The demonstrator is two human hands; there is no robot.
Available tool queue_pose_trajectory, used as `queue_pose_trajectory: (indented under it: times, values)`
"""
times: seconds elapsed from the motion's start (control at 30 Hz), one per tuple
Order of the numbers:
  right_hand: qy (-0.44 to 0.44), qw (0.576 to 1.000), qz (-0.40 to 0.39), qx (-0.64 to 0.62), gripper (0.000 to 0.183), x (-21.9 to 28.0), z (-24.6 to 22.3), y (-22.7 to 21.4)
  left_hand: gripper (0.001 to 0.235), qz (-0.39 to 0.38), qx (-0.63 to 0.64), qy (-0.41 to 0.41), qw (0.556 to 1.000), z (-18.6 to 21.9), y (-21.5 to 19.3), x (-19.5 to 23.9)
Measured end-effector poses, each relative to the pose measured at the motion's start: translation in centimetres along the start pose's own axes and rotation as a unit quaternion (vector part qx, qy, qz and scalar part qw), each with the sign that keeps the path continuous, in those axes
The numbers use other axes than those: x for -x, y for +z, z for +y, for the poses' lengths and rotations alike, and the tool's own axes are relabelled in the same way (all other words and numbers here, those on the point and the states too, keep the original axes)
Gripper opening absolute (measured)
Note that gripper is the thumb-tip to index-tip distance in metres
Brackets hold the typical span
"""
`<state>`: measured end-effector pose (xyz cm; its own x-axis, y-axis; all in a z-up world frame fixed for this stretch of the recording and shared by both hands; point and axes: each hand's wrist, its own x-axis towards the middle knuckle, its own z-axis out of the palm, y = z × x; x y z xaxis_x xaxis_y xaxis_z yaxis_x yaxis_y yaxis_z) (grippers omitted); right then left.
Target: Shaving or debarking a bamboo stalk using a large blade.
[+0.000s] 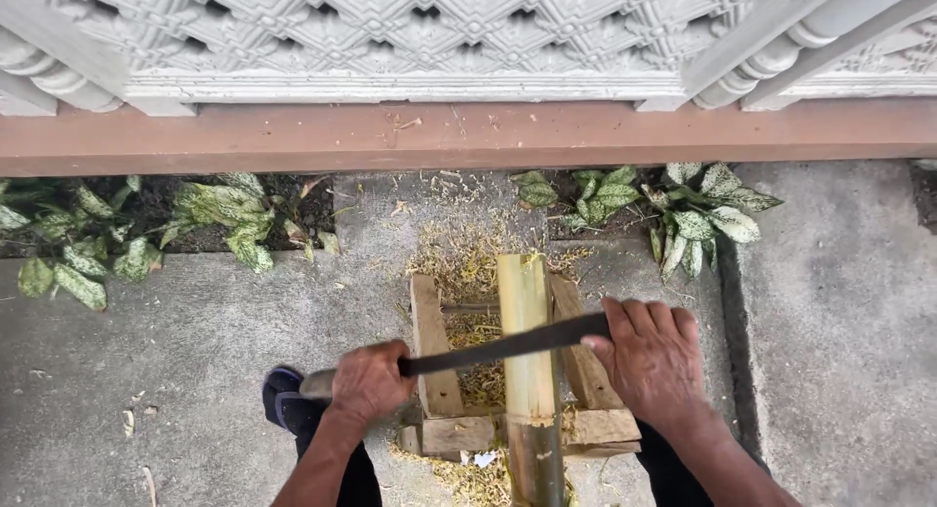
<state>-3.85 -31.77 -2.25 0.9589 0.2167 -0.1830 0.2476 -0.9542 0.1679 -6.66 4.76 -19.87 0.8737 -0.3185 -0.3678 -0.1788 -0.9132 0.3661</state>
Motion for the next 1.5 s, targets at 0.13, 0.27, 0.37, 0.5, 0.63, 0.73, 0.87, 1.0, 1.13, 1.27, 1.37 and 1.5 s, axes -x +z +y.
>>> queue_pose_trajectory:
  times: [0.13,0.27,0.37,0.5,0.63,0.73,0.87,1.0,1.13,1.27,1.37,1.5]
  values:
    - [0.012,0.999,-0.031,0.007,0.064,-6.1,1.2,-1.1,0.024,-0.081,0.029,-0.082,0.993,0.4,-4.7,-5.9]
    - [0.007,1.0,0.012,-0.008,0.06,-6.2,1.2,-1.1,0.024,0.007,0.052,-0.048,0.997,-1.3,-3.6,-6.6]
    - [0.022,0.999,-0.025,-0.017,0.061,-4.2,0.6,-0.8,0.022,0.052,0.052,0.004,0.997,-2.0,-0.8,-4.1]
    - [0.032,0.997,-0.072,-0.021,0.058,-6.4,0.6,-2.5,0.021,-0.092,0.039,-0.111,0.989,1.6,-9.6,-5.9]
    - [-0.003,0.999,0.026,-0.031,0.059,-6.0,2.0,0.4,0.021,-0.048,-0.016,-0.068,0.996,0.9,-7.7,-4.4]
    - [0.011,0.999,-0.017,-0.04,0.062,0.0,1.5,3.4,0.026,-0.069,-0.024,-0.044,0.996,1.6,-5.8,-0.3]
    - [0.01,0.995,0.037,-0.096,0.066,-0.9,2.3,5.1,0.027,-0.043,-0.045,-0.051,0.997,3.7,-9.0,0.1]
    - [0.017,0.987,0.048,-0.155,0.067,-4.3,3.2,4.5,0.025,0.013,-0.053,-0.095,0.994,4.4,-13.3,-2.2]
    - [0.019,0.979,0.056,-0.197,0.069,-2.2,3.4,8.8,0.025,-0.145,-0.118,-0.084,0.979,6.6,-15.4,-0.7]
    - [0.003,0.96,0.098,-0.262,0.07,-1.9,3.4,9.6,0.028,-0.168,-0.124,-0.136,0.968,8.9,-17.4,-0.3]
    - [-0.001,0.954,0.095,-0.284,0.072,-4.0,4.4,10.0,0.025,-0.144,-0.139,-0.134,0.971,8.4,-17.2,-1.1]
    - [0.012,0.95,0.028,-0.311,0.079,-2.5,3.7,10.8,0.02,-0.12,-0.142,-0.153,0.971,9.3,-17.6,-0.4]
